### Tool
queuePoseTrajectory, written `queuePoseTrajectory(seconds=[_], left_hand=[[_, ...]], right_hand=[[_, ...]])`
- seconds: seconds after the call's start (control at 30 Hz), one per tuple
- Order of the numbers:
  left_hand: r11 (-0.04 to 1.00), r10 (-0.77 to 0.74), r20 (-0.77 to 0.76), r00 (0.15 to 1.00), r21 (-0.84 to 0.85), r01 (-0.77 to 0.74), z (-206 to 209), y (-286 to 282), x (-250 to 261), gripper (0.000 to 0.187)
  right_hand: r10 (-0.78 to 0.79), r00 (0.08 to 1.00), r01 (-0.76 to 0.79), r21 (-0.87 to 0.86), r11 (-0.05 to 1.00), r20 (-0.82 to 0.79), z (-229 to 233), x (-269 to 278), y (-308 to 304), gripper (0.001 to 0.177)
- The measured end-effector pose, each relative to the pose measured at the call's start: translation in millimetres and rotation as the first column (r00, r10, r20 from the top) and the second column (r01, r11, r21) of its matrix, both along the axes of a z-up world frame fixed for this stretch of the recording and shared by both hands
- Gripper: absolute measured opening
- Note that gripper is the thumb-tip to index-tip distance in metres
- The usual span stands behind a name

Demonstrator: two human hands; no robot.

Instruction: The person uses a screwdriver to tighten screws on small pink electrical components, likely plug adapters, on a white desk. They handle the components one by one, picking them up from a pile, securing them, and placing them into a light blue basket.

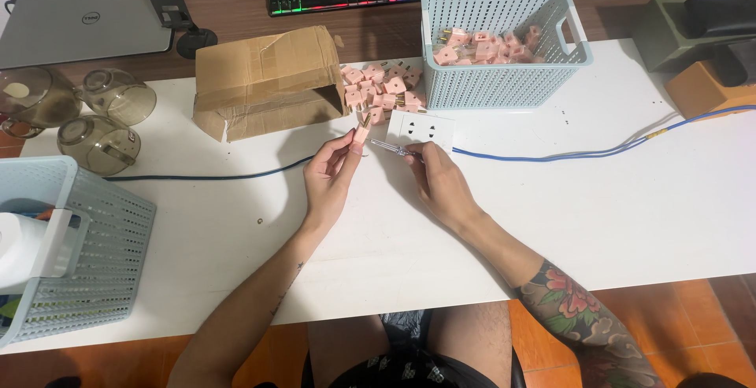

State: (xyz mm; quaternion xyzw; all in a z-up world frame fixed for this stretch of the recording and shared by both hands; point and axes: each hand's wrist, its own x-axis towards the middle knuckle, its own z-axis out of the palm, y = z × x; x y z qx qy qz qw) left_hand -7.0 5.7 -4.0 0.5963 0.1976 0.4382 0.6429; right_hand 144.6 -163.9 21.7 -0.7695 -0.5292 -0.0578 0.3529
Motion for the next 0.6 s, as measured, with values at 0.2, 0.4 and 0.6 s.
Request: queuePoseTrajectory(seconds=[0.2, 0.4, 0.6], left_hand=[[0.995, 0.024, 0.01, 1.0, 0.099, -0.025, 3.4, -4.6, -0.2, 0.028], [0.99, 0.024, 0.026, 0.999, 0.137, -0.028, -1.0, -0.1, -0.4, 0.027], [0.989, 0.032, 0.04, 0.999, 0.142, -0.038, 9.8, -5.3, -2.3, 0.026]], right_hand=[[0.008, 0.953, -0.014, -0.017, 1.0, -0.303, -11.7, 4.5, 3.0, 0.026], [0.021, 0.98, -0.002, 0.095, 0.995, -0.199, 1.7, 0.9, 4.5, 0.02], [0.013, 0.972, 0.0, 0.057, 0.998, -0.237, -0.5, 2.1, 8.6, 0.031]])
